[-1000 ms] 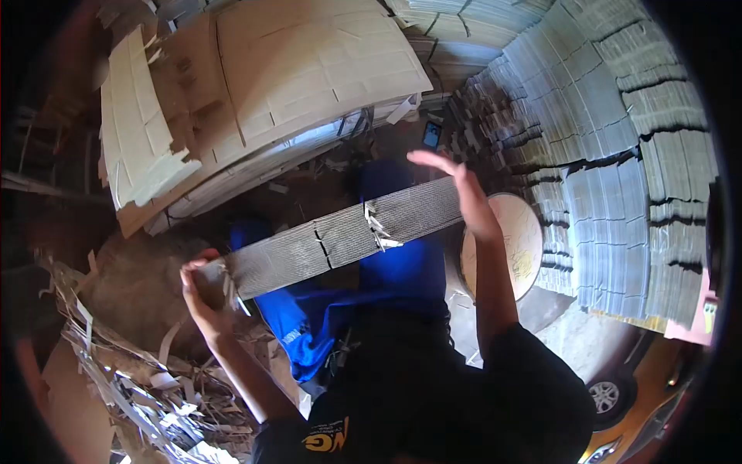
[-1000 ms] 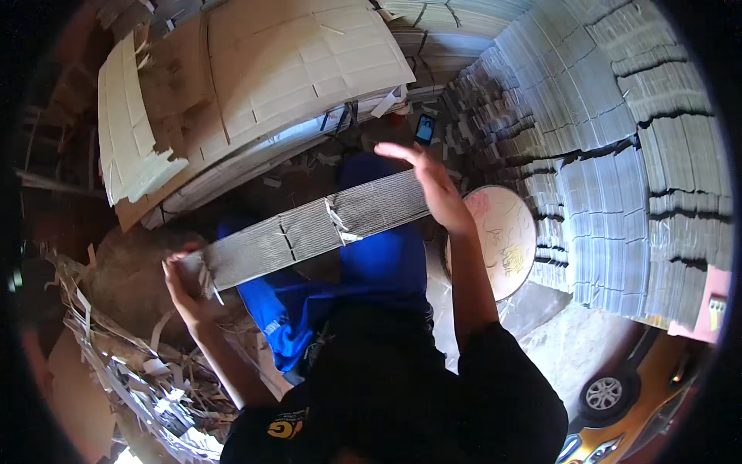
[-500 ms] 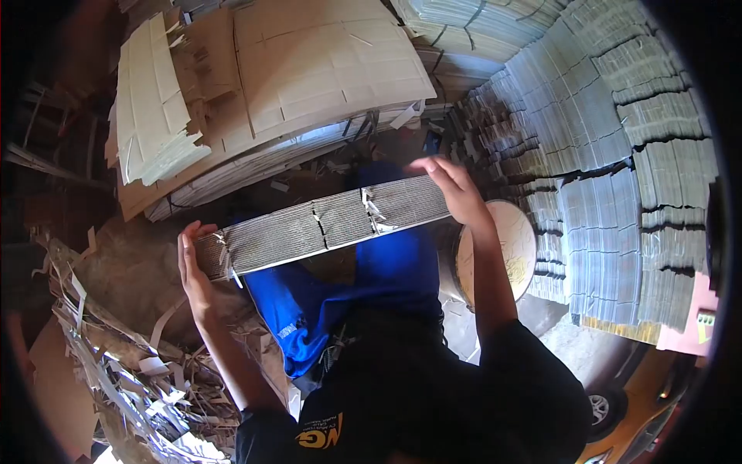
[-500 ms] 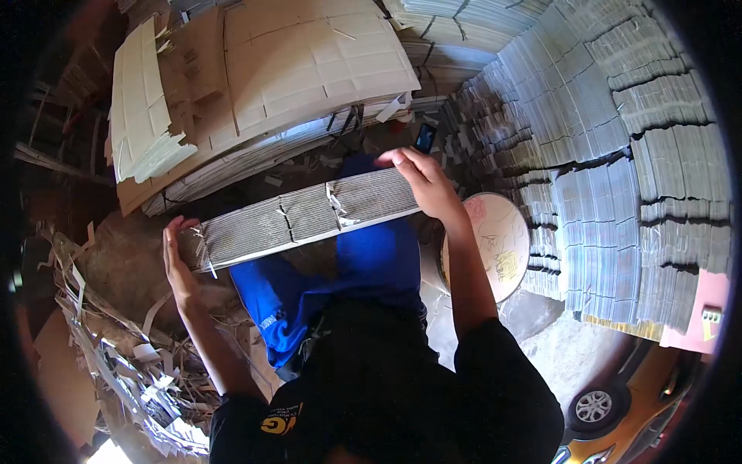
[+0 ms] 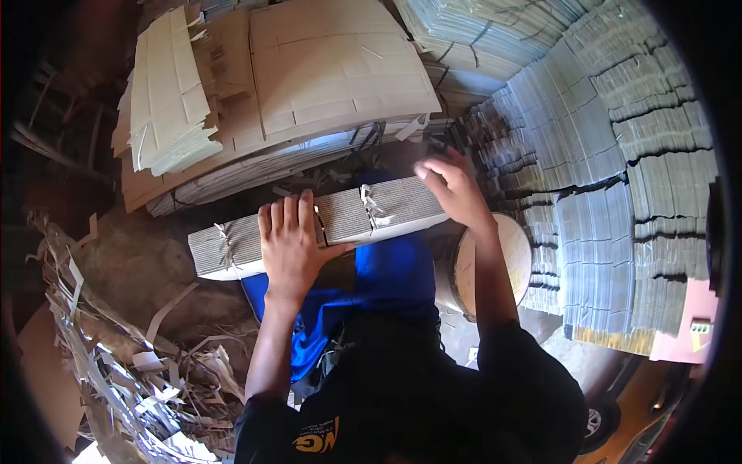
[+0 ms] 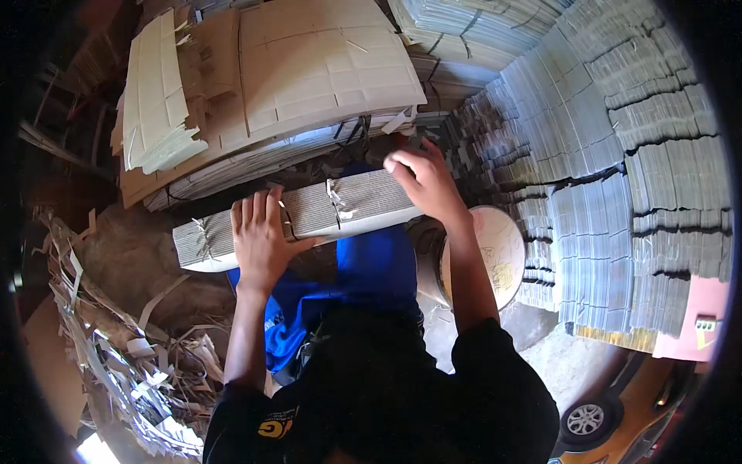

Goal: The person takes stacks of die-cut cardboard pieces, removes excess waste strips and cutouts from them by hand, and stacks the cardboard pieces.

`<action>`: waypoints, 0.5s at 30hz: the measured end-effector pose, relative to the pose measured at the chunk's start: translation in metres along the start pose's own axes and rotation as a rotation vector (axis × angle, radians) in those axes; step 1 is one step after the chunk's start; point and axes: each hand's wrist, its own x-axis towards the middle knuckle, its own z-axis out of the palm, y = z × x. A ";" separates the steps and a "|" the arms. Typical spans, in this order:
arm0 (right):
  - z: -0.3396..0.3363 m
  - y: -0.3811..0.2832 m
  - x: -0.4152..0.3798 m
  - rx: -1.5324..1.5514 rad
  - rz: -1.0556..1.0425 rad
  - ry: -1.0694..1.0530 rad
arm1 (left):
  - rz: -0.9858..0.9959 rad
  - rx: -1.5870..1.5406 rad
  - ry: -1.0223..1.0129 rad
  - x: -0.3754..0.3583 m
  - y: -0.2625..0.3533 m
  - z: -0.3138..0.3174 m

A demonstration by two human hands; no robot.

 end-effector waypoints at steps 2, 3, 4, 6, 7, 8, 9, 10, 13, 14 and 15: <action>-0.006 -0.029 0.004 -0.212 -0.157 0.037 | -0.048 0.003 -0.058 -0.004 0.003 0.005; -0.004 -0.047 0.007 -0.233 -0.228 -0.037 | -0.027 -0.006 -0.015 -0.006 0.004 0.005; 0.000 -0.058 0.011 -0.254 -0.305 -0.100 | 0.000 -0.008 0.036 -0.003 0.003 0.004; 0.012 -0.064 0.013 -0.246 -0.328 -0.120 | 0.029 -0.004 0.087 0.000 0.002 0.003; 0.016 -0.066 0.013 -0.243 -0.346 -0.142 | 0.029 -0.015 0.085 0.000 0.002 0.004; 0.019 -0.067 0.015 -0.241 -0.370 -0.165 | 0.025 -0.025 0.086 0.001 0.002 0.004; 0.020 -0.066 0.017 -0.237 -0.381 -0.169 | 0.018 -0.033 0.089 0.001 0.002 0.004; 0.021 -0.066 0.018 -0.188 -0.359 -0.179 | 0.007 -0.030 0.089 0.000 0.002 0.004; 0.025 -0.062 0.018 -0.089 -0.308 -0.203 | -0.003 -0.021 0.083 -0.003 0.006 0.005; 0.030 -0.060 0.017 -0.091 -0.308 -0.158 | -0.006 -0.023 0.081 -0.003 0.007 0.005; 0.037 -0.057 0.015 -0.093 -0.304 -0.114 | -0.011 -0.029 0.084 -0.004 0.009 0.005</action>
